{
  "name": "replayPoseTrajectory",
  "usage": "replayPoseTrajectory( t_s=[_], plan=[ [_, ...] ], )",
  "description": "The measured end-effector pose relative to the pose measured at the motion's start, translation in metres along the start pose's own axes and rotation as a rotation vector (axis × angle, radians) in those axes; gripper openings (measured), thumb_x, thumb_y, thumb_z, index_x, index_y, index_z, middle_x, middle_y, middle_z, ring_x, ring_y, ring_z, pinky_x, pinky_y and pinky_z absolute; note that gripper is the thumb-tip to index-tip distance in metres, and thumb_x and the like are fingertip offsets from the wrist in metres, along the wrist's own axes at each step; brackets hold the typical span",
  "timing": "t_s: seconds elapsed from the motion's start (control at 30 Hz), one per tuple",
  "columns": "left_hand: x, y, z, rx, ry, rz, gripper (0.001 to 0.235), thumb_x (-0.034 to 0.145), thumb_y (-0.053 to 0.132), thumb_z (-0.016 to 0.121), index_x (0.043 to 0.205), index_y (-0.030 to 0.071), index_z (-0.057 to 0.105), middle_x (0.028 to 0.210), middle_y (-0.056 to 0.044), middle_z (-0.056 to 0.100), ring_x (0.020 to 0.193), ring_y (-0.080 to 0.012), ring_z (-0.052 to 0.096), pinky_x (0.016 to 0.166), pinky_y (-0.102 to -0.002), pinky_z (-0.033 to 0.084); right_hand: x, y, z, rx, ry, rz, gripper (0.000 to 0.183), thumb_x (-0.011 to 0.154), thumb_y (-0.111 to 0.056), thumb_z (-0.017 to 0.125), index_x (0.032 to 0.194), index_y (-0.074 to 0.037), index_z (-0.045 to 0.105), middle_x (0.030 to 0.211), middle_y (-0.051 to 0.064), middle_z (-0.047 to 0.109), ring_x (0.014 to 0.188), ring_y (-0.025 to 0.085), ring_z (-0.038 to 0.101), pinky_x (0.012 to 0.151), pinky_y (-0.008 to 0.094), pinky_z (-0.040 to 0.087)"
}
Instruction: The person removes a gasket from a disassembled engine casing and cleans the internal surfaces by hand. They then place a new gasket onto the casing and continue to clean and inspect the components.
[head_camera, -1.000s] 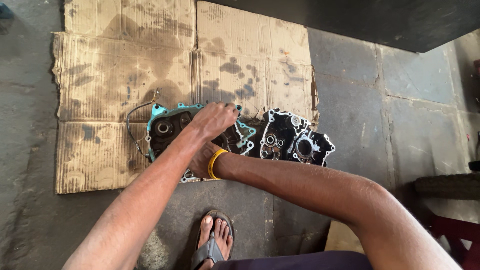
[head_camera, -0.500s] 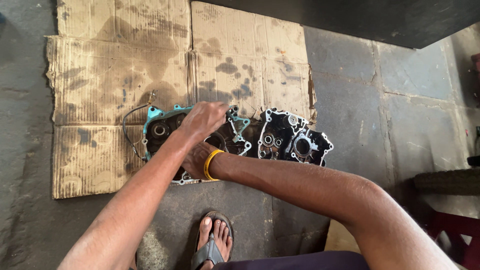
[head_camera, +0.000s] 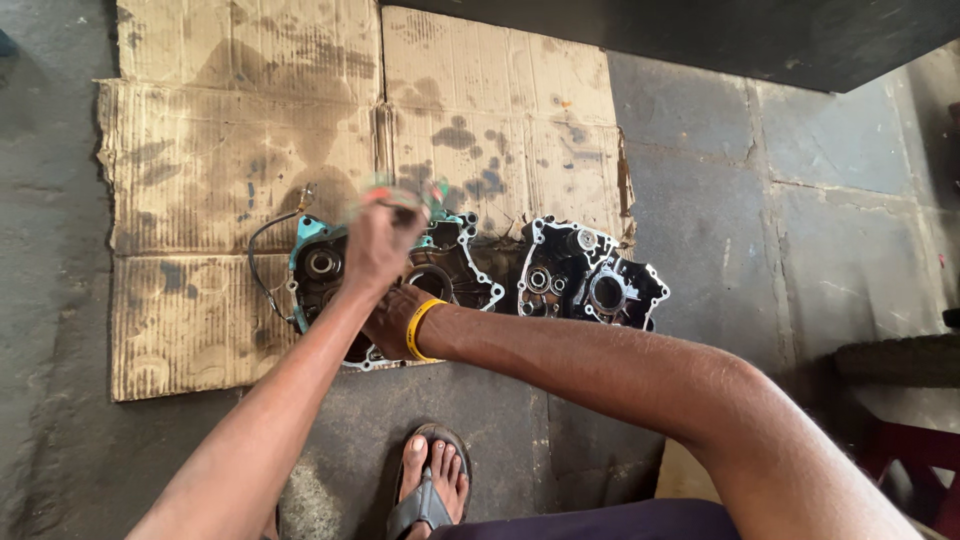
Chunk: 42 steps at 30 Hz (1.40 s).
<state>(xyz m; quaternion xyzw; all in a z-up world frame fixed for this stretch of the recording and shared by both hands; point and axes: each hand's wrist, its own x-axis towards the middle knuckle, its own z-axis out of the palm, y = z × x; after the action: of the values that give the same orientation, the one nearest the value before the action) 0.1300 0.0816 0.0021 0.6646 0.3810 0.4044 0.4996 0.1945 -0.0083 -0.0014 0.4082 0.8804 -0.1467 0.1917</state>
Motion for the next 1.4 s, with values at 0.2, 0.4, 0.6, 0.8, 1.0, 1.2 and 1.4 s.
replayPoseTrajectory(
  t_s=[0.2,0.4,0.6,0.8,1.0,1.2,1.4],
  plan=[
    [0.037,0.029,-0.061,-0.265,0.267,0.087,0.036,0.103,0.029,0.077,0.106,-0.004,0.064,0.091,-0.008,0.070,0.077,-0.0105,0.065,0.064,-0.029,0.052,-0.007,-0.006,-0.022,0.049,-0.102,0.054,0.070,0.093,-0.025,0.051,0.157,-0.008,0.030,0.125,0.027,0.058,0.098,0.039,0.071,0.079,0.048,0.059],
    [0.044,0.054,-0.114,-0.489,0.109,-0.035,0.031,0.091,0.022,0.076,0.106,-0.001,0.063,0.098,-0.008,0.074,0.082,-0.0135,0.073,0.072,-0.033,0.065,-0.011,-0.014,-0.048,0.024,-0.120,0.065,0.068,0.094,-0.025,0.054,0.156,-0.009,0.033,0.121,0.026,0.061,0.096,0.038,0.071,0.075,0.047,0.059],
    [0.017,0.023,-0.143,-0.297,0.185,-0.009,0.037,0.093,0.027,0.080,0.113,-0.001,0.066,0.106,-0.013,0.075,0.092,-0.0172,0.073,0.082,-0.032,0.060,-0.024,0.001,-0.081,0.063,-0.241,0.309,0.038,0.100,-0.035,0.059,0.131,-0.013,0.061,0.110,0.014,0.076,0.095,0.031,0.074,0.078,0.044,0.058],
    [-0.012,-0.013,-0.146,-0.141,0.413,-0.229,0.046,0.086,0.041,0.080,0.108,0.005,0.062,0.099,-0.010,0.073,0.081,-0.0171,0.072,0.073,-0.033,0.060,-0.043,0.056,-0.079,0.401,0.285,0.743,0.041,0.093,-0.018,0.062,0.131,-0.007,0.056,0.123,0.017,0.066,0.090,0.029,0.072,0.074,0.043,0.063],
    [-0.037,-0.026,-0.133,0.032,0.356,-0.359,0.040,0.092,0.042,0.075,0.103,0.006,0.064,0.097,-0.009,0.076,0.078,-0.0171,0.070,0.071,-0.035,0.055,-0.029,0.056,-0.047,0.258,0.434,0.628,0.054,0.085,-0.018,0.070,0.136,-0.005,0.056,0.104,0.019,0.073,0.096,0.033,0.069,0.092,0.046,0.057],
    [-0.047,-0.029,-0.126,0.100,0.389,-0.266,0.031,0.092,0.032,0.075,0.098,0.003,0.065,0.089,-0.010,0.075,0.074,-0.0162,0.069,0.069,-0.033,0.054,-0.027,0.046,-0.062,0.446,0.458,0.768,0.033,0.087,-0.012,0.071,0.120,-0.014,0.068,0.105,0.014,0.071,0.092,0.026,0.071,0.075,0.037,0.062],
    [-0.043,-0.023,-0.126,0.058,0.383,-0.303,0.029,0.092,0.031,0.075,0.097,0.004,0.065,0.086,-0.010,0.074,0.071,-0.0143,0.068,0.066,-0.032,0.053,-0.019,0.062,-0.067,0.781,0.678,0.774,0.032,0.079,-0.003,0.075,0.109,-0.011,0.069,0.100,0.005,0.080,0.087,0.017,0.078,0.076,0.030,0.063]
  ],
)
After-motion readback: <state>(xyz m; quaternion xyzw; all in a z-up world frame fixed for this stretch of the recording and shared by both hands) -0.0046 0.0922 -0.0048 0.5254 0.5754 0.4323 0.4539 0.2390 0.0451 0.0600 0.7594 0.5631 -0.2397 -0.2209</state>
